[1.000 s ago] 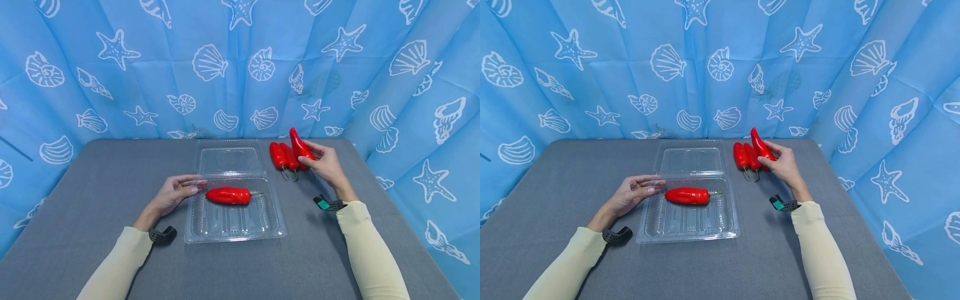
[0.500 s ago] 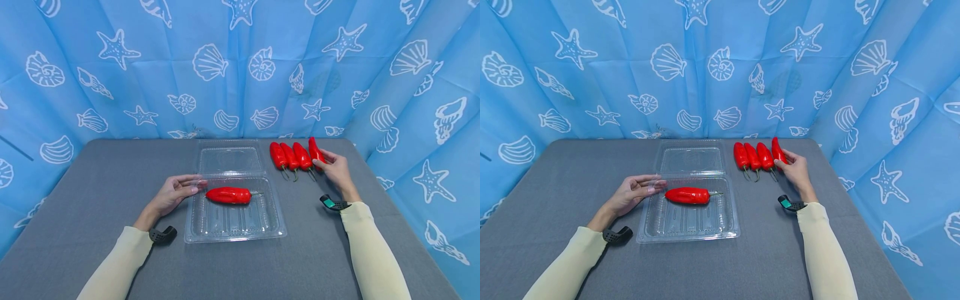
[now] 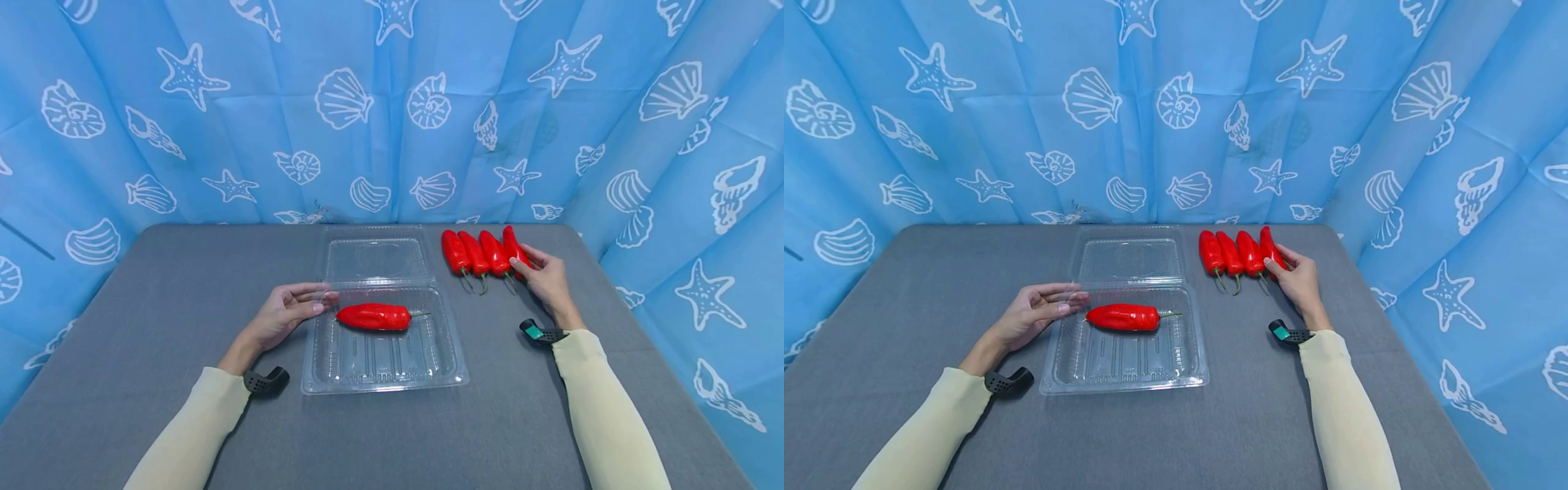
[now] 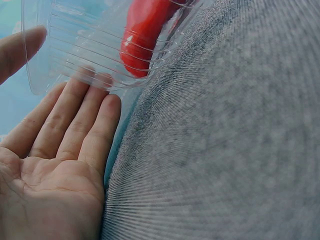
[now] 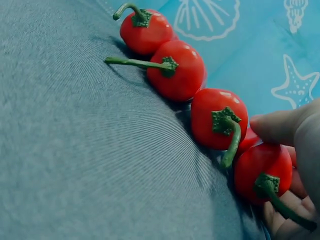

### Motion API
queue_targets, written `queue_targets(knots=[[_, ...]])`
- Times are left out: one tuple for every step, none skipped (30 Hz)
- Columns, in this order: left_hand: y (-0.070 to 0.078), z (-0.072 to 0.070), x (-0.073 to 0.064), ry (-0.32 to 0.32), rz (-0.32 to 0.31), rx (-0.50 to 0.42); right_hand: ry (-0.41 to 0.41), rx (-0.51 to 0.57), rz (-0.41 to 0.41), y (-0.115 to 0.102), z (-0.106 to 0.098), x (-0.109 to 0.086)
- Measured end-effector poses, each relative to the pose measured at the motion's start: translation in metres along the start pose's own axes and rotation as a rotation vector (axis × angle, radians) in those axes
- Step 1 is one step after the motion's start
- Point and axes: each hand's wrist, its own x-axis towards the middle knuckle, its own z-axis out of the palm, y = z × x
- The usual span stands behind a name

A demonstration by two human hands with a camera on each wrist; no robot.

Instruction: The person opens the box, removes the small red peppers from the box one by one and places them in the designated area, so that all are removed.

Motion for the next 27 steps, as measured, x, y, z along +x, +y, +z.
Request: queue_targets(knots=[[0.0001, 0.0000, 0.0001, -0.002, 0.002, -0.001, 0.002, -0.004, -0.004, 0.0002, 0.0004, 0.0002], [0.0000, -0.0001, 0.0002, -0.004, 0.005, -0.002, 0.002, -0.005, -0.007, 0.0003, 0.0007, 0.0003], [-0.0001, -0.0002, 0.0003, -0.006, 0.007, -0.003, 0.004, -0.001, -0.010, 0.0004, 0.0009, 0.0004], [-0.0001, -0.0002, 0.0004, -0.007, 0.009, -0.005, 0.005, 0.005, -0.013, 0.0005, 0.0009, 0.0004], [0.0000, -0.0002, 0.0005, -0.008, 0.010, -0.008, 0.006, 0.017, -0.015, 0.0007, 0.0008, 0.0005], [0.0001, -0.0002, 0.0005, -0.009, 0.010, -0.012, 0.005, 0.027, -0.016, 0.0012, 0.0003, 0.0007], [0.0003, -0.0001, 0.0006, -0.010, 0.010, -0.016, 0.002, 0.039, -0.015, 0.0018, -0.0003, 0.0008], [0.0005, 0.0000, 0.0006, -0.011, 0.009, -0.019, -0.001, 0.057, -0.017, 0.0024, -0.0010, 0.0009], [0.0007, 0.0001, 0.0006, -0.012, 0.008, -0.023, -0.004, 0.075, -0.017, 0.0027, -0.0016, 0.0009], [0.0010, 0.0002, 0.0006, -0.013, 0.007, -0.026, -0.011, 0.091, -0.016, 0.0033, -0.0023, 0.0008], [0.0012, 0.0004, 0.0005, -0.013, 0.006, -0.029, -0.017, 0.106, -0.016, 0.0039, -0.0030, 0.0009], [0.0014, 0.0005, 0.0005, -0.013, 0.005, -0.032, -0.022, 0.122, -0.017, 0.0041, -0.0036, 0.0006], [0.0016, 0.0007, 0.0005, -0.013, 0.004, -0.033, -0.025, 0.139, -0.019, 0.0039, -0.0039, 0.0002], [0.0018, 0.0008, 0.0005, -0.013, 0.003, -0.033, -0.028, 0.152, -0.021, 0.0041, -0.0043, 0.0001], [0.0020, 0.0008, 0.0005, -0.013, 0.003, -0.033, -0.030, 0.162, -0.022, 0.0039, -0.0046, -0.0002], [0.0021, 0.0009, 0.0005, -0.012, 0.003, -0.034, -0.033, 0.170, -0.023, 0.0040, -0.0048, -0.0003], [0.0023, 0.0010, 0.0005, -0.011, 0.003, -0.034, -0.034, 0.173, -0.026, 0.0042, -0.0048, -0.0002], [0.0023, 0.0010, 0.0005, -0.011, 0.003, -0.035, -0.035, 0.173, -0.029, 0.0041, -0.0048, -0.0003], [0.0024, 0.0010, 0.0006, -0.010, 0.002, -0.036, -0.035, 0.171, -0.028, 0.0042, -0.0045, -0.0002], [0.0025, 0.0011, 0.0006, -0.009, 0.002, -0.036, -0.035, 0.166, -0.029, 0.0044, -0.0043, -0.0001], [0.0025, 0.0011, 0.0005, -0.009, 0.002, -0.035, -0.032, 0.161, -0.031, 0.0042, -0.0039, -0.0003], [0.0025, 0.0011, 0.0005, -0.009, 0.002, -0.035, -0.028, 0.149, -0.035, 0.0042, -0.0033, -0.0004], [0.0024, 0.0012, 0.0005, -0.008, 0.002, -0.034, -0.021, 0.140, -0.038, 0.0043, -0.0026, -0.0004], [0.0023, 0.0012, 0.0005, -0.009, 0.002, -0.033, -0.012, 0.129, -0.043, 0.0042, -0.0020, -0.0007], [0.0022, 0.0012, 0.0004, -0.009, 0.003, -0.031, 0.000, 0.120, -0.052, 0.0042, -0.0010, -0.0007], [0.0021, 0.0012, 0.0004, -0.008, 0.003, -0.029, 0.011, 0.106, -0.064, 0.0046, -0.0003, -0.0006], [0.0021, 0.0011, 0.0005, -0.009, 0.004, -0.027, 0.024, 0.097, -0.075, 0.0049, 0.0007, -0.0005]])
